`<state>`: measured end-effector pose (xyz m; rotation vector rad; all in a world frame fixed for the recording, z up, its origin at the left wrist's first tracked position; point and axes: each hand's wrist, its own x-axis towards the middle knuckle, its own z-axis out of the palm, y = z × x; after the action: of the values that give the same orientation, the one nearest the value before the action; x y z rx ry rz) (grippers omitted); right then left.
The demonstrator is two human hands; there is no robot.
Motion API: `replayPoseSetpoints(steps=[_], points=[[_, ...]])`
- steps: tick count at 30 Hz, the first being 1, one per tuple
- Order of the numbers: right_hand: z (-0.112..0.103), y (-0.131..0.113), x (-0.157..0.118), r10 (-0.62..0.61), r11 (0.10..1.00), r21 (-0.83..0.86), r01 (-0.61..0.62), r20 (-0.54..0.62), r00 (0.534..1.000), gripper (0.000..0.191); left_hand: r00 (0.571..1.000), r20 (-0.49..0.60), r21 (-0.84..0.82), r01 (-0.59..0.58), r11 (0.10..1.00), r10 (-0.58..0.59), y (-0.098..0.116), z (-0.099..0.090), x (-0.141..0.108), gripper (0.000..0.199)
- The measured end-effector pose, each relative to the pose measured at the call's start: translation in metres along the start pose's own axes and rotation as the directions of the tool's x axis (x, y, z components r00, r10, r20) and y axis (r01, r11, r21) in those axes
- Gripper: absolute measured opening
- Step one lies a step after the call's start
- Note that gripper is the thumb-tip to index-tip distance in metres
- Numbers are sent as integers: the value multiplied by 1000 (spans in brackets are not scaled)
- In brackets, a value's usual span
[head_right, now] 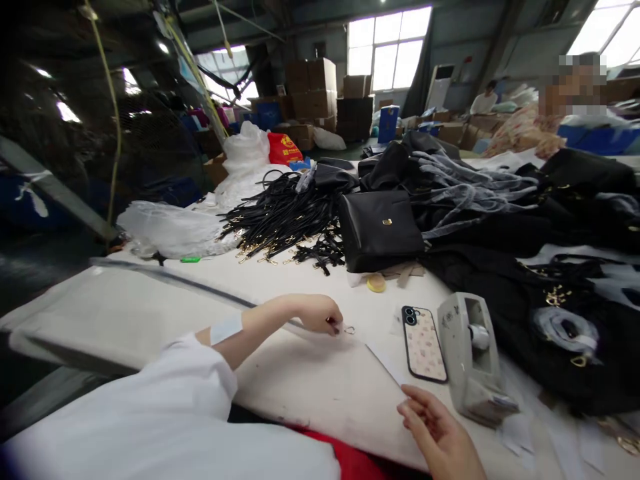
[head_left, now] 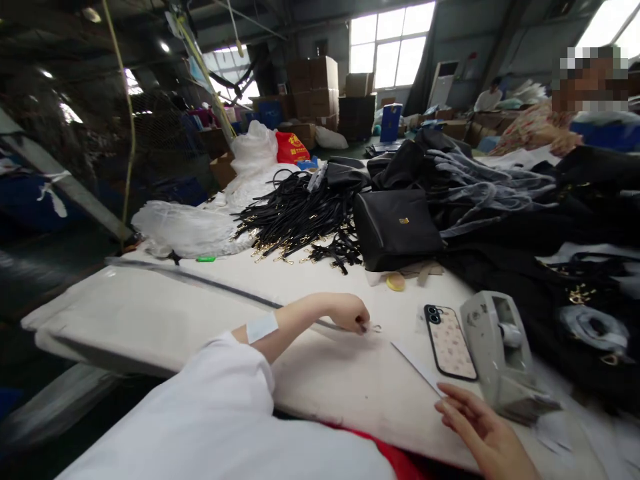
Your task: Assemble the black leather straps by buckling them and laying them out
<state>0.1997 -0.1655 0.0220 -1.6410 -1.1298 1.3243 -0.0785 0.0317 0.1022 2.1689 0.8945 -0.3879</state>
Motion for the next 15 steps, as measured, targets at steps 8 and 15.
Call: replayPoseSetpoints(steps=[8,15], points=[[46,-46,-34,-301,869,466,166,230,926,53,854,-15,-808,-317,496,521,140,21,26,46],[-45,39,-103,-176,898,439,10,341,924,52,817,-394,-842,-505,192,421,208,-1,69,48]])
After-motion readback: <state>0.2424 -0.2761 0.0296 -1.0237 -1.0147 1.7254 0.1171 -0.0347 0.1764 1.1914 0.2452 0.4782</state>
